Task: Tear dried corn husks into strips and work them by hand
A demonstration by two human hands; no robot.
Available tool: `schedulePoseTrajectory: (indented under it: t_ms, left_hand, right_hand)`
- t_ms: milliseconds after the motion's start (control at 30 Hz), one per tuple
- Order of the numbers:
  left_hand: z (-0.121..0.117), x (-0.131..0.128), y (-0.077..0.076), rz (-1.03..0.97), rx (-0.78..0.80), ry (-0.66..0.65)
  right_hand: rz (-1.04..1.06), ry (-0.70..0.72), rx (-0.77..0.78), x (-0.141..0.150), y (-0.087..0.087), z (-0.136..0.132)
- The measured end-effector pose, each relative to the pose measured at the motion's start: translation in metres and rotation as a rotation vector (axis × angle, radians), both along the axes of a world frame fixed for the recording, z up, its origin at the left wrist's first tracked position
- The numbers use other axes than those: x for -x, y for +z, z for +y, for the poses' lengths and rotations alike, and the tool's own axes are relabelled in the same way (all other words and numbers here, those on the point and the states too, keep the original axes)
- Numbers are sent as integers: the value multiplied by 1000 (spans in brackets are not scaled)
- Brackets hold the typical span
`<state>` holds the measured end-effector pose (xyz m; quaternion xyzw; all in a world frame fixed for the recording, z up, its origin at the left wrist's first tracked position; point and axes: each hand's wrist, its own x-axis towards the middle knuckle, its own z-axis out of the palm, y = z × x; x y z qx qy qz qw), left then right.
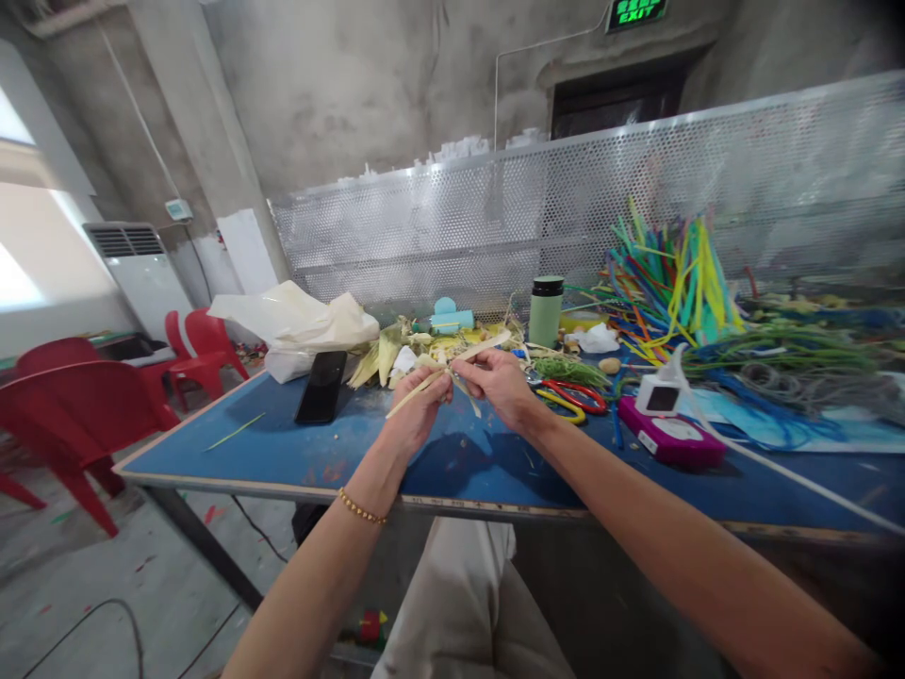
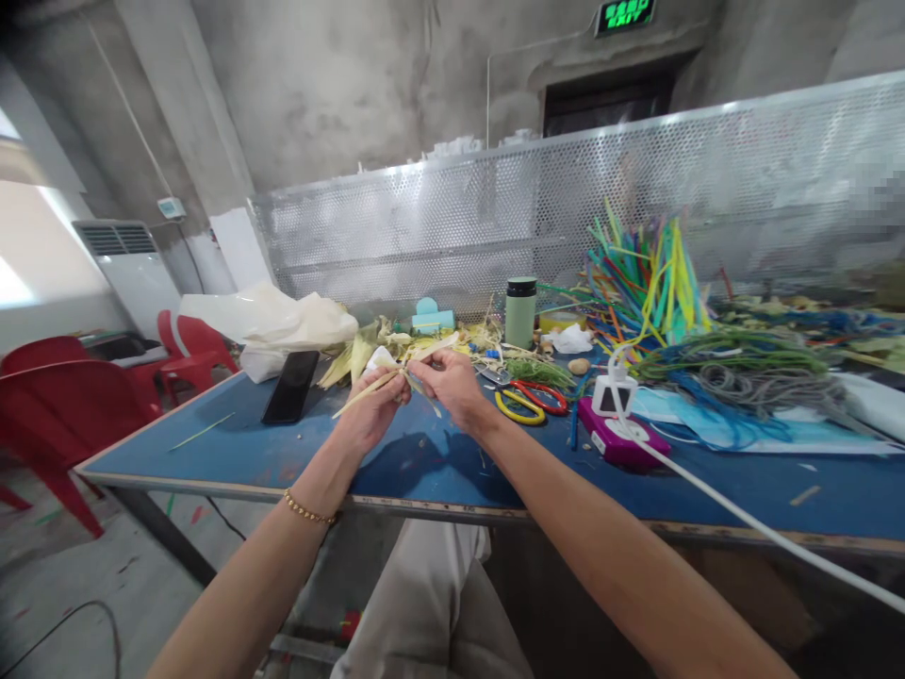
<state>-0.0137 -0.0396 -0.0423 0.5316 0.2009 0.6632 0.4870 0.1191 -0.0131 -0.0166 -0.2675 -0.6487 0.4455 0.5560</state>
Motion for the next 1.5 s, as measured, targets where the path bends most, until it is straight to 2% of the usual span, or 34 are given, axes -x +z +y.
schedulePoseTrajectory:
  t_ms: [433,867,1067,1233,1300,1400,1500]
  left_hand:
    - [3,2,-1,-3,-13,-16]
    - [3,3,-3,14,68,12]
    - [3,4,-2,24,104,39]
    - [2,5,-1,-59,104,-36]
    - [1,5,0,-105,139,-59]
    - [-2,4,3,-166,186,-102]
    - [-6,4,5,-156,157,-187]
  right_hand:
    - [38,34,-6,-2,2,0]
    - [42,20,11,-4,4,2]
    - [-53,-16,-15,-4,1,6]
    - [3,19,33,-4,3,7]
    - [87,-24,77,-8,6,10]
    - [245,-181,104,-17,11,18]
    - [200,-242,147,-24,12,22]
